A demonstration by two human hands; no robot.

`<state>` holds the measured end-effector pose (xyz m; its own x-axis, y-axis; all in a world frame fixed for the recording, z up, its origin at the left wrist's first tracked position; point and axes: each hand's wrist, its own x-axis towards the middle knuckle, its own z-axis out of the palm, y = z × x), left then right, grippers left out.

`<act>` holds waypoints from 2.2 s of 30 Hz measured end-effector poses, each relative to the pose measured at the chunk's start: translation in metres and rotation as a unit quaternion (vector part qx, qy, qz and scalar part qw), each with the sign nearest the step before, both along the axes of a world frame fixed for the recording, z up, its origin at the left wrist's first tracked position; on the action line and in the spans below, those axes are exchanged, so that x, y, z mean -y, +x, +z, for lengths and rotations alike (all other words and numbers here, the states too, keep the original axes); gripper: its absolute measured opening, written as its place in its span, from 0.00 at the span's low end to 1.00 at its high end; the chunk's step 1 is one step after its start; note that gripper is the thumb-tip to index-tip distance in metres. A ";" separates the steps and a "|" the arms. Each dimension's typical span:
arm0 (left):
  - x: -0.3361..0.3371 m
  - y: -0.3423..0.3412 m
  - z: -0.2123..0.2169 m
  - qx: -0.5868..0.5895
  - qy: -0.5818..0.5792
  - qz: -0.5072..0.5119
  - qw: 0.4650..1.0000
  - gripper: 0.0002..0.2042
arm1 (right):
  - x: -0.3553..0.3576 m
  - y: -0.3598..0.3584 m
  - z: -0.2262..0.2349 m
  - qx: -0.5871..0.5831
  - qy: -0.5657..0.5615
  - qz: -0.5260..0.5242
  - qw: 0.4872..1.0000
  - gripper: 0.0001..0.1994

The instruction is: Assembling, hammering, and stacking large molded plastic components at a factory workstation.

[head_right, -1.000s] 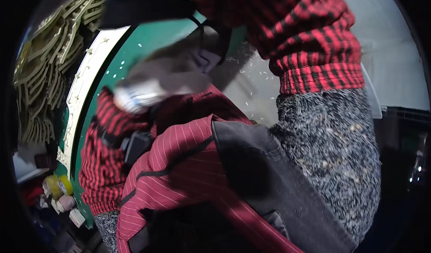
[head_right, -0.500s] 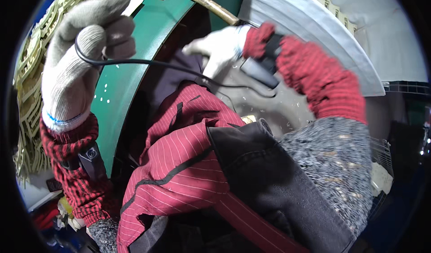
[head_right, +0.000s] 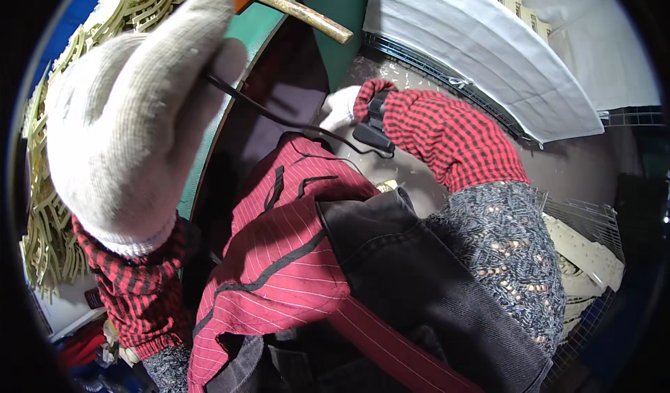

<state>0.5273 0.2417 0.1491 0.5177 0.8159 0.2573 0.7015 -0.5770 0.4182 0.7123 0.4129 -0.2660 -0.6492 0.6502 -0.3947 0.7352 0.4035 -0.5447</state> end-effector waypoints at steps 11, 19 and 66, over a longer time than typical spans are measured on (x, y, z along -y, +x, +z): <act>0.039 -0.179 0.025 -0.100 0.205 0.050 0.972 0.29 | 0.024 -0.042 -0.012 -0.279 0.041 0.073 0.957 0.23; -0.054 -0.038 -0.025 -0.164 0.342 0.102 0.920 0.31 | 0.031 -0.008 0.140 0.021 -0.251 0.217 0.943 0.15; -0.078 -0.012 -0.154 -0.071 -0.389 -0.409 0.823 0.23 | 0.132 0.085 0.190 -0.064 -0.142 -0.020 0.988 0.18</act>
<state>0.5156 0.3201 -0.0046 0.9551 0.0694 -0.2880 0.2853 -0.4767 0.8315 0.7977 0.2807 -0.0762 -0.6814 0.5513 -0.4815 0.6656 0.1929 -0.7210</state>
